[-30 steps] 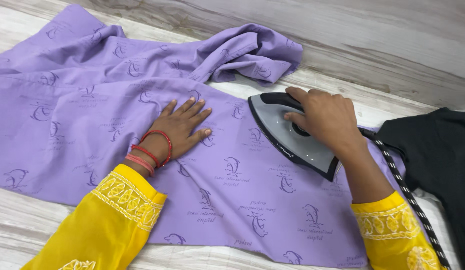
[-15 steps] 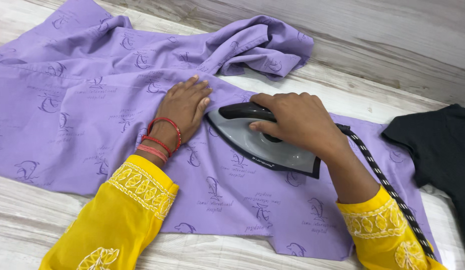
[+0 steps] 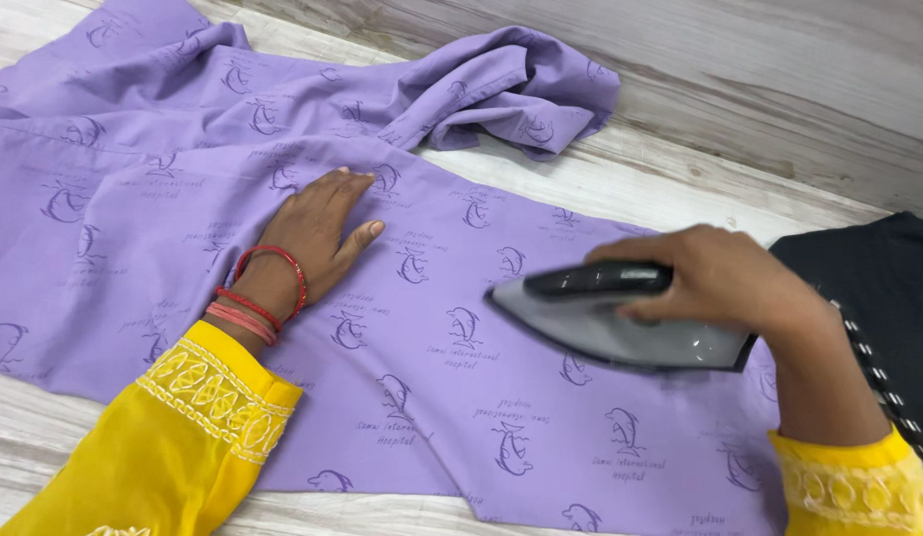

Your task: The person irons a purple patterned garment on a flat surface. They repeatedly smooth the fabric with their hands and move the iron across different sections, including the sleeves and body, to remove wrinkles.

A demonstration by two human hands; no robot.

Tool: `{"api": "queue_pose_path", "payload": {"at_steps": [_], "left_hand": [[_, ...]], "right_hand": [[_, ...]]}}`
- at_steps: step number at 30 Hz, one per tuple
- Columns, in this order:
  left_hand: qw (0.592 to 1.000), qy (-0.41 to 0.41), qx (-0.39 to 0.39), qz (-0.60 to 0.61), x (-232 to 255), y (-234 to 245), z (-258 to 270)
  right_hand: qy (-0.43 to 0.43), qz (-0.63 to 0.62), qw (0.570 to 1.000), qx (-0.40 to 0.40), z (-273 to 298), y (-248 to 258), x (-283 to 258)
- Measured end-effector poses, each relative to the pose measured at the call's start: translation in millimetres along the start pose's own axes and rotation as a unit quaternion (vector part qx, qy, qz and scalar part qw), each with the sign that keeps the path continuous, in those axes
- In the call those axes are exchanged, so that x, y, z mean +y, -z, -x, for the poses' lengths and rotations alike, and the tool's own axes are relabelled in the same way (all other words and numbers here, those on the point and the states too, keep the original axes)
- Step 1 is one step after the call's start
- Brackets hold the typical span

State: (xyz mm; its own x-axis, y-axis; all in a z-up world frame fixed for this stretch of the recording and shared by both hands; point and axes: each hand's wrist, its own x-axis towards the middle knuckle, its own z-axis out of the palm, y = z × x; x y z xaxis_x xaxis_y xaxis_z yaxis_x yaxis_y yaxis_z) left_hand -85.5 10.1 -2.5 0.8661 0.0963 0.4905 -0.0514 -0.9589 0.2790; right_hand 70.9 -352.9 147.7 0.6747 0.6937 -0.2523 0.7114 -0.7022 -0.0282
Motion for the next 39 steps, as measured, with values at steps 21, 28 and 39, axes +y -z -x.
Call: {"api": "queue_pose_path", "payload": {"at_steps": [21, 28, 39], "left_hand": [[0.969, -0.157, -0.189, -0.006, 270, -121, -57], [0.954, -0.028, -0.083, 0.288, 403, -198, -50], [0.932, -0.314, -0.165, 0.078, 210, -20, 80]], "right_hand": [[-0.154, -0.009, 0.965, 0.212, 47, 51, 17], [0.019, 0.045, 0.980, 0.192, 36, 28, -18], [-0.054, 0.033, 0.982, 0.175, -14, 2, 19]]}}
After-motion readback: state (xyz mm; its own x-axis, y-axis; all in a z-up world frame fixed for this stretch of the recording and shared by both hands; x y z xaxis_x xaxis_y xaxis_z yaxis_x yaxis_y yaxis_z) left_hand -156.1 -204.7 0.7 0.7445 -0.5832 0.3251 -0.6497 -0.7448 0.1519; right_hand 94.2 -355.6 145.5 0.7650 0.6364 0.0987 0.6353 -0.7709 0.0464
